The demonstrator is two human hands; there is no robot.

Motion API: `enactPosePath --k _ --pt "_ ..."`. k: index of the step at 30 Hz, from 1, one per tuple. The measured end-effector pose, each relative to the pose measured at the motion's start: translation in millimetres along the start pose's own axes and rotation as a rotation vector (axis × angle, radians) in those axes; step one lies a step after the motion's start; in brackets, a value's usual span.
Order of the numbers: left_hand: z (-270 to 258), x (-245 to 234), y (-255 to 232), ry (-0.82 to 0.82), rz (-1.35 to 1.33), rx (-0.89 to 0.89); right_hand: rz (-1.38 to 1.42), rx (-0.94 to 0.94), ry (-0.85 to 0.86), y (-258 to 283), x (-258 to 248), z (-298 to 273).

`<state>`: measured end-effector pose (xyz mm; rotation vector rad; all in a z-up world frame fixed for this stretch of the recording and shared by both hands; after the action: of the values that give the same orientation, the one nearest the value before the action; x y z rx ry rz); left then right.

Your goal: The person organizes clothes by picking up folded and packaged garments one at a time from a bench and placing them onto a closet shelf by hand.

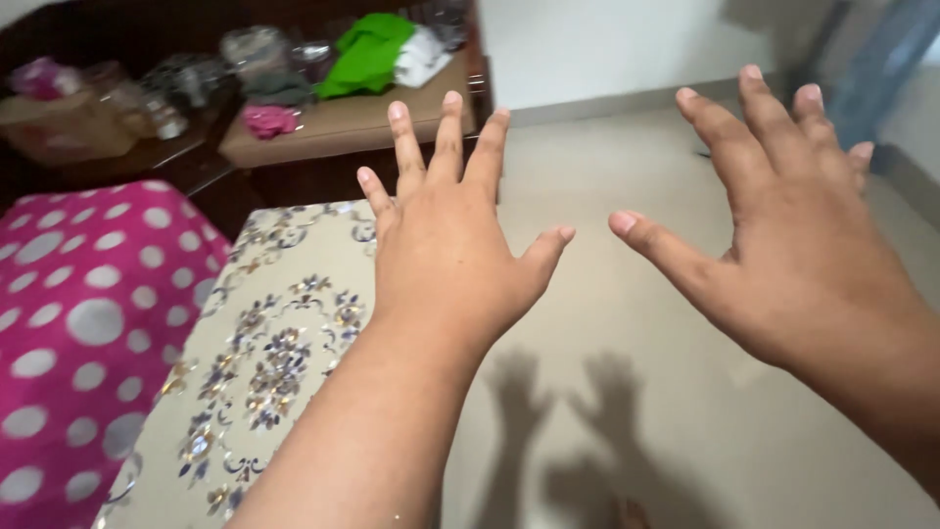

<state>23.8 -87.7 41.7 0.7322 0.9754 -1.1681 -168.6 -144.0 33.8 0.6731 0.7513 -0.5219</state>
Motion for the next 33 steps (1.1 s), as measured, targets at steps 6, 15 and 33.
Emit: enactPosePath --k 6,15,33 --pt "53.9 29.0 31.8 0.035 0.067 -0.173 0.046 -0.125 0.132 -13.6 58.7 79.9" --pt "100.8 98.8 77.0 0.215 0.079 -0.378 0.159 -0.245 0.247 -31.2 137.2 167.9" --pt "302.1 176.6 168.5 0.167 0.09 -0.399 0.21 -0.389 0.186 -27.7 276.3 373.5"
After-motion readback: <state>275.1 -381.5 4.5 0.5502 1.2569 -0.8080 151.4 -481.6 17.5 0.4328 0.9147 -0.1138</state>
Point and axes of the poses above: each hand's wrist, its own z-axis towards the middle knuckle, its own x-axis out of the palm, y = z × x, the point moved 10 cm from there along z, towards the middle knuckle, and after that the axes turned 13 degrees about z, right-handed, at the moved point
